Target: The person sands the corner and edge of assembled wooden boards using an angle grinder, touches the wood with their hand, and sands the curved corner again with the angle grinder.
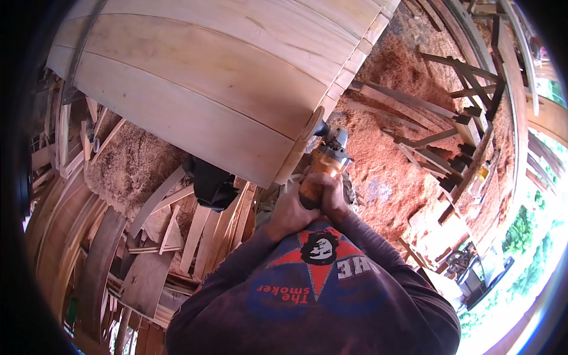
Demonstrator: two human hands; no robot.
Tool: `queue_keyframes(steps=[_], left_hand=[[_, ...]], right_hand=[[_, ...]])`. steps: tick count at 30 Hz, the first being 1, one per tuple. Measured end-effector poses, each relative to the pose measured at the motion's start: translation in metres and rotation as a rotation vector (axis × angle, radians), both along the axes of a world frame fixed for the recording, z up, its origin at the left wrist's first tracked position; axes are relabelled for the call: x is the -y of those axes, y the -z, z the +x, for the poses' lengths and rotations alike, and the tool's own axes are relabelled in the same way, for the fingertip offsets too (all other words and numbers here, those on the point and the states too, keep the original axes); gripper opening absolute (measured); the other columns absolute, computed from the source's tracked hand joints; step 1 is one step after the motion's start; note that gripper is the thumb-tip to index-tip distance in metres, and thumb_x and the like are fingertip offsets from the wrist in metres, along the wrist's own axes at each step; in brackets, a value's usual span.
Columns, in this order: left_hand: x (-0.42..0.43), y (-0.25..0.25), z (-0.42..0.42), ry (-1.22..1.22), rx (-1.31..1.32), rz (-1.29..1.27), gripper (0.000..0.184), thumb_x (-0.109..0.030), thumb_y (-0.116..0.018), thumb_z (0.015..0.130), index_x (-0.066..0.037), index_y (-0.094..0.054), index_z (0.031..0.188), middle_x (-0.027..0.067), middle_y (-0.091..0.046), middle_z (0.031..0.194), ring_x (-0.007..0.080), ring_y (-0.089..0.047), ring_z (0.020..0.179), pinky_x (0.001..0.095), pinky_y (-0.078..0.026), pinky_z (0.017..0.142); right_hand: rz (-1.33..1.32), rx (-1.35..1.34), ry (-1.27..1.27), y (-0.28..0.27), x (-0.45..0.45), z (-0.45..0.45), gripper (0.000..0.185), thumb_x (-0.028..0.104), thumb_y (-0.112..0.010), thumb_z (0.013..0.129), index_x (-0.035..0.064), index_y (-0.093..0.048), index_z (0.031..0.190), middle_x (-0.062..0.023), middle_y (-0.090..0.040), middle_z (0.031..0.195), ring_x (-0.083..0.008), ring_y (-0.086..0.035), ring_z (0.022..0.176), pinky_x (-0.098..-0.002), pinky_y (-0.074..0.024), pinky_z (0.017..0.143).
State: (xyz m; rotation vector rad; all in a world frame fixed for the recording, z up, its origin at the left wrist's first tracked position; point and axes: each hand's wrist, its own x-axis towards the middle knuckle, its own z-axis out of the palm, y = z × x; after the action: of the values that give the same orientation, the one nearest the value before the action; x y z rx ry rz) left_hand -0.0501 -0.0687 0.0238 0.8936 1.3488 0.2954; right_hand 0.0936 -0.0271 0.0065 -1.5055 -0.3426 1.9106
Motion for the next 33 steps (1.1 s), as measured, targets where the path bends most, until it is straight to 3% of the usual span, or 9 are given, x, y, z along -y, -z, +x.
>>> queue_keyframes(steps=[3, 6, 8, 12, 14, 15, 18, 25, 33], left_hand=[[-0.010, -0.012, -0.011, -0.023, 0.016, 0.003, 0.100, -0.029, -0.092, 0.069, -0.004, -0.043, 0.153, 0.0251, -0.068, 0.126, 0.0391, -0.067, 0.122, 0.0448, -0.053, 0.102], [-0.016, -0.011, -0.028, -0.068, 0.285, -0.008, 0.086, -0.021, -0.090, 0.070, -0.002, -0.051, 0.144, 0.0187, -0.070, 0.122, 0.0303, -0.068, 0.118, 0.0408, -0.053, 0.101], [-0.007, -0.001, -0.031, -0.358, 0.687, -0.206, 0.073, -0.013, -0.087, 0.071, 0.001, -0.056, 0.135, 0.0141, -0.070, 0.118, 0.0241, -0.068, 0.115, 0.0380, -0.053, 0.099], [-0.015, -0.014, -0.030, -0.375, 0.693, -0.213, 0.069, -0.012, -0.085, 0.071, 0.003, -0.057, 0.132, 0.0142, -0.070, 0.118, 0.0235, -0.068, 0.113, 0.0373, -0.053, 0.097], [-0.032, -0.028, -0.016, -0.090, 0.205, -0.015, 0.063, -0.016, -0.084, 0.072, 0.004, -0.057, 0.125, 0.0211, -0.070, 0.116, 0.0307, -0.070, 0.111, 0.0408, -0.055, 0.094], [-0.035, -0.027, -0.005, -0.095, 0.206, -0.017, 0.063, -0.016, -0.084, 0.072, 0.004, -0.057, 0.125, 0.0211, -0.070, 0.116, 0.0307, -0.070, 0.111, 0.0408, -0.055, 0.094], [-0.050, -0.015, 0.024, 0.008, -0.049, 0.097, 0.062, -0.025, -0.083, 0.072, 0.008, -0.052, 0.113, 0.0351, -0.070, 0.097, 0.0513, -0.070, 0.096, 0.0522, -0.058, 0.083], [-0.080, -0.010, 0.042, 0.015, -0.115, 0.088, 0.061, -0.027, -0.084, 0.070, 0.007, -0.050, 0.108, 0.0360, -0.069, 0.091, 0.0523, -0.070, 0.090, 0.0538, -0.057, 0.081], [-0.088, -0.009, 0.037, 0.026, -0.121, 0.071, 0.061, -0.027, -0.083, 0.070, 0.006, -0.050, 0.109, 0.0352, -0.069, 0.091, 0.0526, -0.070, 0.091, 0.0543, -0.057, 0.082]], right_hand=[[-0.020, 0.095, -0.050, -0.014, -0.002, -0.003, 0.030, 0.020, -0.070, 0.084, -0.0032, -0.068, 0.102, -0.0111, -0.072, 0.091, -0.0217, -0.070, 0.085, -0.0343, -0.0579, 0.080], [0.070, 0.289, -0.168, -0.034, -0.011, -0.018, 0.035, 0.024, -0.075, 0.085, -0.0028, -0.068, 0.107, -0.0096, -0.072, 0.098, -0.0198, -0.070, 0.089, -0.0338, -0.0577, 0.081], [0.133, 0.370, -0.258, -0.055, -0.018, -0.030, 0.038, 0.024, -0.078, 0.084, -0.0014, -0.068, 0.111, -0.0081, -0.071, 0.101, -0.0189, -0.069, 0.088, -0.0336, -0.0569, 0.081], [0.139, 0.274, -0.134, -0.050, -0.018, -0.024, 0.033, 0.019, -0.075, 0.084, -0.0013, -0.068, 0.109, -0.0074, -0.070, 0.093, -0.0182, -0.069, 0.084, -0.0331, -0.0568, 0.079], [0.104, 0.099, -0.001, -0.036, -0.021, -0.009, 0.028, 0.015, -0.070, 0.083, -0.0025, -0.068, 0.104, -0.0090, -0.070, 0.089, -0.0194, -0.069, 0.080, -0.0327, -0.0574, 0.076], [0.091, 0.082, -0.002, -0.038, -0.031, -0.003, 0.028, 0.016, -0.068, 0.080, -0.0038, -0.066, 0.100, -0.0111, -0.070, 0.087, -0.0217, -0.069, 0.077, -0.0337, -0.0577, 0.075], [0.117, 0.007, 0.065, -0.013, -0.050, 0.018, 0.032, 0.019, -0.065, 0.075, -0.0042, -0.063, 0.096, -0.0149, -0.069, 0.082, -0.0253, -0.068, 0.073, -0.0357, -0.0581, 0.073], [0.009, -0.037, 0.071, -0.005, -0.081, 0.035, 0.043, 0.023, -0.066, 0.073, -0.0028, -0.061, 0.107, -0.0145, -0.067, 0.089, -0.0269, -0.068, 0.083, -0.0374, -0.0578, 0.082], [0.006, -0.074, 0.123, 0.008, -0.081, 0.034, 0.034, 0.017, -0.066, 0.078, -0.0046, -0.063, 0.104, -0.0149, -0.070, 0.086, -0.0265, -0.071, 0.077, -0.0370, -0.0603, 0.076]])
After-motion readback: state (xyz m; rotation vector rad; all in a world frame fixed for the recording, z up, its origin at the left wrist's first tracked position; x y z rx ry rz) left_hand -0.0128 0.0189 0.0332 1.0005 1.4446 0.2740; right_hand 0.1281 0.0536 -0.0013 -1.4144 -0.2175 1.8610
